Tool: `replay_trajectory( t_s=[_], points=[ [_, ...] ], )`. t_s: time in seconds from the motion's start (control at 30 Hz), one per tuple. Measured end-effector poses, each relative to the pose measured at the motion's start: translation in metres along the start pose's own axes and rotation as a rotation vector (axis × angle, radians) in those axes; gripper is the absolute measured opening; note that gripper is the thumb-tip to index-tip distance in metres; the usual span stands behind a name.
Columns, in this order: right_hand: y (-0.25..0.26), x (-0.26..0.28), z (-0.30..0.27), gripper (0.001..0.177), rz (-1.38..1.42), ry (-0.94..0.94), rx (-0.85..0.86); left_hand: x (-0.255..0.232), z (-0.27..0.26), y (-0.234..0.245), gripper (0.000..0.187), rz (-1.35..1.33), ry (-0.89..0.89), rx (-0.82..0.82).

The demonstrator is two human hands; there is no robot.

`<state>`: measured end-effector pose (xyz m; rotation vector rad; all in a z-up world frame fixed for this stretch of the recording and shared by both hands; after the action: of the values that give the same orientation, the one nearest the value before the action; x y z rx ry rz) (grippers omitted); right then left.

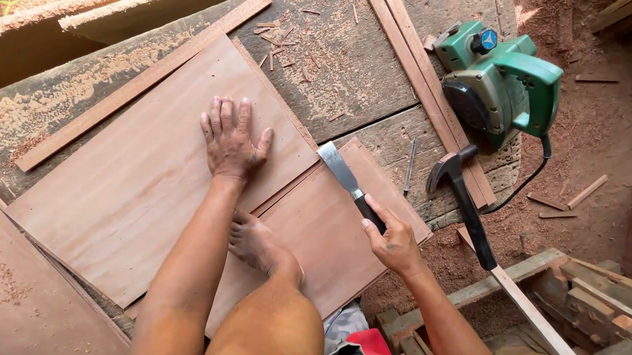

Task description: Joining wooden panels together using a hammer and chisel.

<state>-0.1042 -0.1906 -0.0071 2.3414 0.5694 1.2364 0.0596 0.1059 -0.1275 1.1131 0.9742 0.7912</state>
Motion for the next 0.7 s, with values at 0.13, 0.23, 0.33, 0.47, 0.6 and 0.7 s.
replay_trajectory(
  t_s=[0.13,0.23,0.33,0.47,0.6,0.7],
  points=[
    [-0.002,0.013,0.003,0.049,-0.115,-0.114,0.047,0.001,-0.001,-0.002,0.075,0.022,0.001,0.006],
    [-0.003,0.018,0.005,0.046,-0.108,-0.040,0.016,0.000,-0.002,-0.002,0.075,0.001,0.005,-0.003],
    [-0.003,0.041,0.011,0.045,-0.113,0.048,-0.026,-0.001,0.001,0.000,0.076,0.042,0.002,0.001],
    [-0.001,0.038,0.011,0.049,-0.229,-0.152,0.028,0.001,0.000,0.000,0.075,0.026,0.010,0.002],
    [-0.007,0.042,0.016,0.047,-0.209,-0.051,-0.019,-0.001,-0.005,-0.001,0.074,0.011,0.016,0.016],
    [-0.011,0.058,0.026,0.045,-0.215,0.125,-0.051,0.000,0.001,0.000,0.075,-0.006,0.021,0.002]
  ],
)
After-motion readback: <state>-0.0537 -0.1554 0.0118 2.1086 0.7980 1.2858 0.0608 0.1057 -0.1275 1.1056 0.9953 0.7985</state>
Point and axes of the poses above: each hand's wrist, its own z-axis towards the middle knuckle, its own y-axis out of the back of the hand, x = y × z, the point moved 7 cm from there along z, towards the middle knuckle, and after that the axes turned 12 degrees about -y, right-handed, at the moved point
